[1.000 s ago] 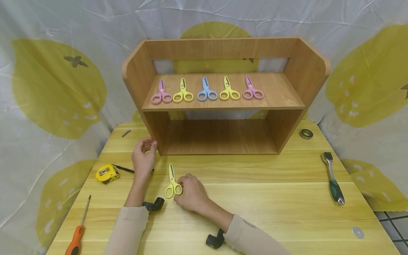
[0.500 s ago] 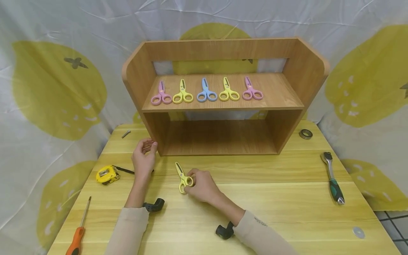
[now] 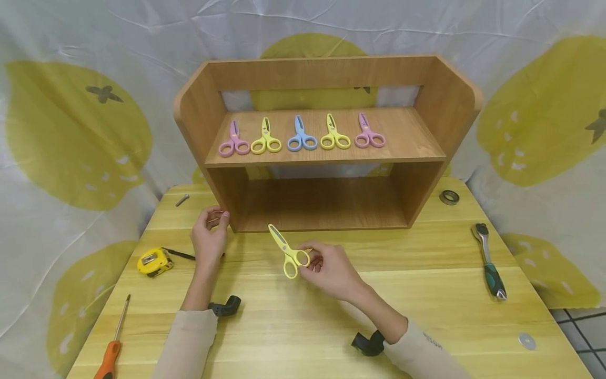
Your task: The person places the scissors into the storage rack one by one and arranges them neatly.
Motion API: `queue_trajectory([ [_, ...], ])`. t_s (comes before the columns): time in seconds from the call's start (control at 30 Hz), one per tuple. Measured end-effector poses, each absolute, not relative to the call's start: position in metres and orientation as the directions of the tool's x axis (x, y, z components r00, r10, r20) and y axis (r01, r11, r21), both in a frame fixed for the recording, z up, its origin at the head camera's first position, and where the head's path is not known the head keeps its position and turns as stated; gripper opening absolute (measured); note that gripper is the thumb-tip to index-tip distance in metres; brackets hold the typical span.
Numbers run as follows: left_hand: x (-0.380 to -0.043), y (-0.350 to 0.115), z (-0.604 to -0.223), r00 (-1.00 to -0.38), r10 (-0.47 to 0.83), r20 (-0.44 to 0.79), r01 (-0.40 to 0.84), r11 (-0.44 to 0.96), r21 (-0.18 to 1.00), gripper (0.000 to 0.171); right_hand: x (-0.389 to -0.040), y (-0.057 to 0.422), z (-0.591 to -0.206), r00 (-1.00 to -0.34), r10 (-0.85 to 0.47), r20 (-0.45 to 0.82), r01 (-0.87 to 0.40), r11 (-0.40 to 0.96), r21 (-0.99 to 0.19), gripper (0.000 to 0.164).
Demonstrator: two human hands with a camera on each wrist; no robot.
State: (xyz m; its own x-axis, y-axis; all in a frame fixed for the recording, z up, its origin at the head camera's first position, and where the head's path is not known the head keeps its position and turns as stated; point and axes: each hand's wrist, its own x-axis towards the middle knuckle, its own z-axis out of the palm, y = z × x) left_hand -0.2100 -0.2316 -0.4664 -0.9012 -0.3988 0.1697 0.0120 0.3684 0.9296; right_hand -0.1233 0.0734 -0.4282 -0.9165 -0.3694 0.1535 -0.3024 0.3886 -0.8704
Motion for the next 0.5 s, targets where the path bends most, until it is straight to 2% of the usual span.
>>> queue_trajectory([
  [0.3,-0.210,-0.233,-0.468,-0.899,-0.399,0.180,0.018,0.376,0.926,0.026,-0.117,0.119,-0.372,-0.881,-0.324,0.344,-0.454,0.379,-0.806,0.037],
  [0.5,-0.210,-0.233,-0.468,-0.898,-0.398,0.189,0.022,0.388,0.922,0.026,-0.130,0.154,-0.334,-0.853,-0.210,0.478,-0.518,0.458,-0.723,0.039],
])
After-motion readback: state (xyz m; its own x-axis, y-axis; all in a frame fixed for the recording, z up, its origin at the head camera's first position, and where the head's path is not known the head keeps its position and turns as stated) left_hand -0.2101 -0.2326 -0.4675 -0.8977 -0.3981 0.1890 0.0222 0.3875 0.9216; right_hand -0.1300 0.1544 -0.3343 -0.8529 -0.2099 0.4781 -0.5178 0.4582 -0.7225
